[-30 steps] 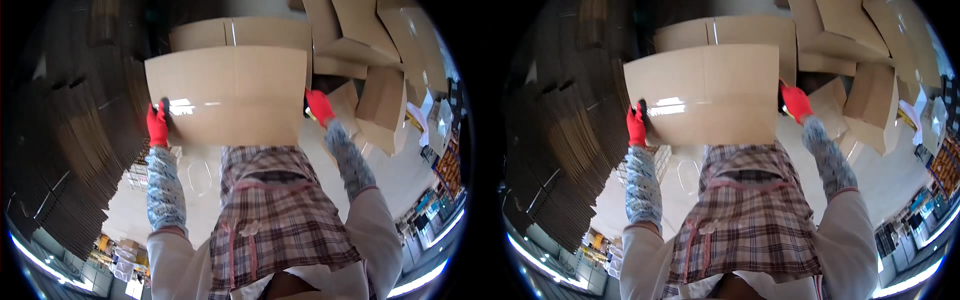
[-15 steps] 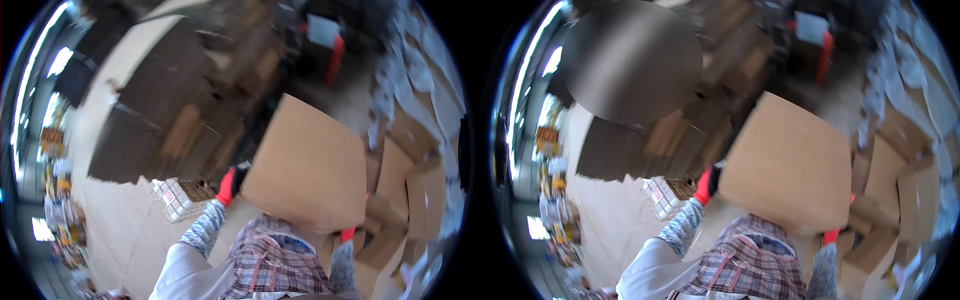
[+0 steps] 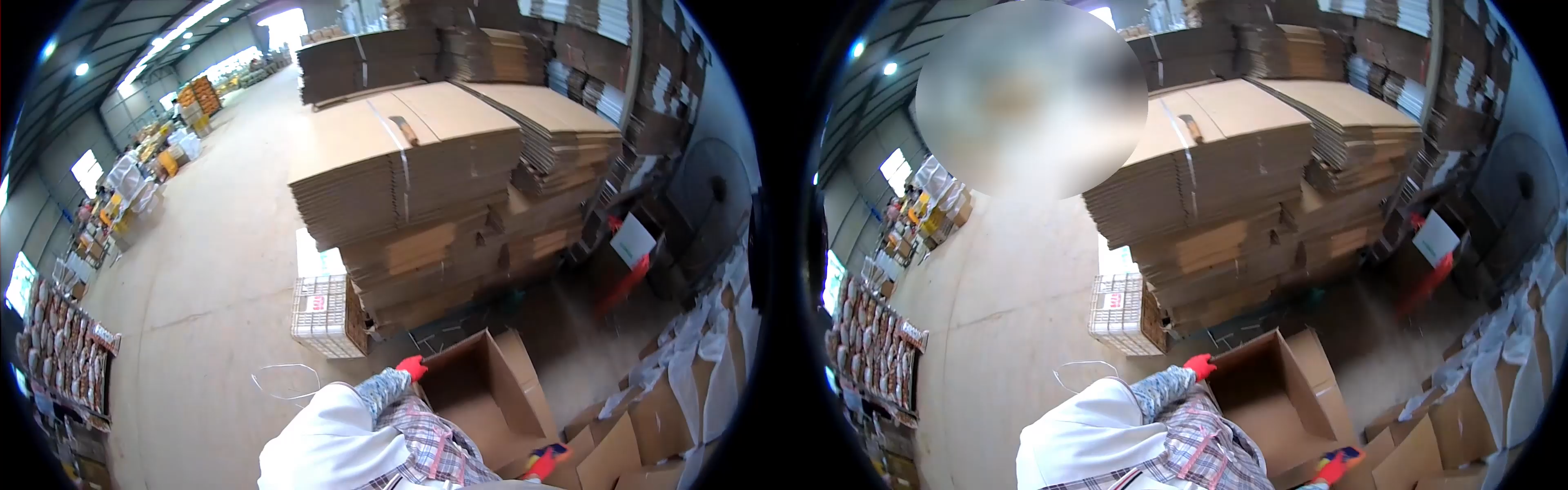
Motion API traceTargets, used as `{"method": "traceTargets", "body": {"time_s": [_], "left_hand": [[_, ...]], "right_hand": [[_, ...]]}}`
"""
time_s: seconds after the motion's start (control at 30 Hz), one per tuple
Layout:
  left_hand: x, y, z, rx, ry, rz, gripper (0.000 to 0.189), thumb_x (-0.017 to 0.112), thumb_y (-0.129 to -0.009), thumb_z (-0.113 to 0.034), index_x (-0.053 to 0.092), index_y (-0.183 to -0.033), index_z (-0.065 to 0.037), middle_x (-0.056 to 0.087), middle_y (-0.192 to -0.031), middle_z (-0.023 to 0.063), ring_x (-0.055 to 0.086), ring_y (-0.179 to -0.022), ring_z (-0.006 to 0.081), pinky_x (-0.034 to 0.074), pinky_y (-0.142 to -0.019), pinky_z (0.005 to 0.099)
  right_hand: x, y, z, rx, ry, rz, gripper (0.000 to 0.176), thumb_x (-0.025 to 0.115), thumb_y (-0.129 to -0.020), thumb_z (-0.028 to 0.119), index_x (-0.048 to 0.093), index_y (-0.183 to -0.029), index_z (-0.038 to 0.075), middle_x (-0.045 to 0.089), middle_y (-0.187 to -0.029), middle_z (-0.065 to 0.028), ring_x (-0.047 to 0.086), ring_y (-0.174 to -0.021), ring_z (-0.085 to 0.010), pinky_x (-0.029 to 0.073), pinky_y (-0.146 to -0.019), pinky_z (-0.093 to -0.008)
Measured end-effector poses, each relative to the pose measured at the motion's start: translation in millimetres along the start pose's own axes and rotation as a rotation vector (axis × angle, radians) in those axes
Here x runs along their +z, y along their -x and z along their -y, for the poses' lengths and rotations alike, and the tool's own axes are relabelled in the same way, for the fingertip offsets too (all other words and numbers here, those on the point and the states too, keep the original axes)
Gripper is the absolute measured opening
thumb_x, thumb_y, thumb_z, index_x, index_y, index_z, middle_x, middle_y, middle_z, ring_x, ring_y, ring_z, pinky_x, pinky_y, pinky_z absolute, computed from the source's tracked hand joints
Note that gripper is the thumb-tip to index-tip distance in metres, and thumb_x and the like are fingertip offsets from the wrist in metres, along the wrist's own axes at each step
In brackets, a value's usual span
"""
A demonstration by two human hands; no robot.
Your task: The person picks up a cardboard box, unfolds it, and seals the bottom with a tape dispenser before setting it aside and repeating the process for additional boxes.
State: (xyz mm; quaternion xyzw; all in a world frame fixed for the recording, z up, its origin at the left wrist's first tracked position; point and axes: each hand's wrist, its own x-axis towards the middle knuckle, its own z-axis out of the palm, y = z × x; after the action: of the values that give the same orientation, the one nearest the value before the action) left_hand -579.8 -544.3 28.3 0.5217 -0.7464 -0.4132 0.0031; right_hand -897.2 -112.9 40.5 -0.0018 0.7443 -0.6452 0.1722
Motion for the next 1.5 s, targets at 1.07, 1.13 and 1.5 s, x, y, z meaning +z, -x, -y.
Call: {"method": "traceTargets", "body": {"time_s": [1.07, 1.13, 1.5], "left_hand": [[-122, -10, -16, 0.834, -0.163, 0.167, 0.055, 0.055, -0.086, -0.036, 0.046, -0.133, -0.011, 0.041, -0.140, 0.0202, 0.039, -0.129, 0.0376, 0.029, -0.108, 0.0497], [-74, -36, 2, 1.330, -0.421, 0.027, 0.049, 0.056, -0.083, -0.029, 0.049, -0.128, -0.011, 0.041, -0.139, 0.0199, 0.038, -0.129, 0.0397, 0.027, -0.108, 0.0540], [-35, 10, -52, 1.855, -0.724, 0.594, 0.048, 0.068, -0.073, -0.033, 0.059, -0.116, -0.014, 0.048, -0.131, 0.0169, 0.044, -0.122, 0.0381, 0.033, -0.104, 0.0504]], "right_hand": [[587, 157, 444, -1.655, 0.280, 0.664, 0.039, 0.069, -0.077, 0.008, 0.059, -0.114, 0.003, 0.062, -0.109, -0.0151, 0.055, -0.107, -0.0335, 0.038, -0.095, -0.0431], [510, 114, 355, -1.400, 0.658, 0.641, 0.035, 0.067, -0.079, 0.015, 0.060, -0.112, 0.005, 0.063, -0.108, -0.0147, 0.055, -0.106, -0.0336, 0.039, -0.095, -0.0440], [95, 466, 142, 0.324, 1.308, -0.786, 0.024, 0.054, -0.086, 0.033, 0.058, -0.079, 0.011, 0.063, -0.074, -0.0127, 0.061, -0.075, -0.0309, 0.040, -0.078, -0.0384]]}}
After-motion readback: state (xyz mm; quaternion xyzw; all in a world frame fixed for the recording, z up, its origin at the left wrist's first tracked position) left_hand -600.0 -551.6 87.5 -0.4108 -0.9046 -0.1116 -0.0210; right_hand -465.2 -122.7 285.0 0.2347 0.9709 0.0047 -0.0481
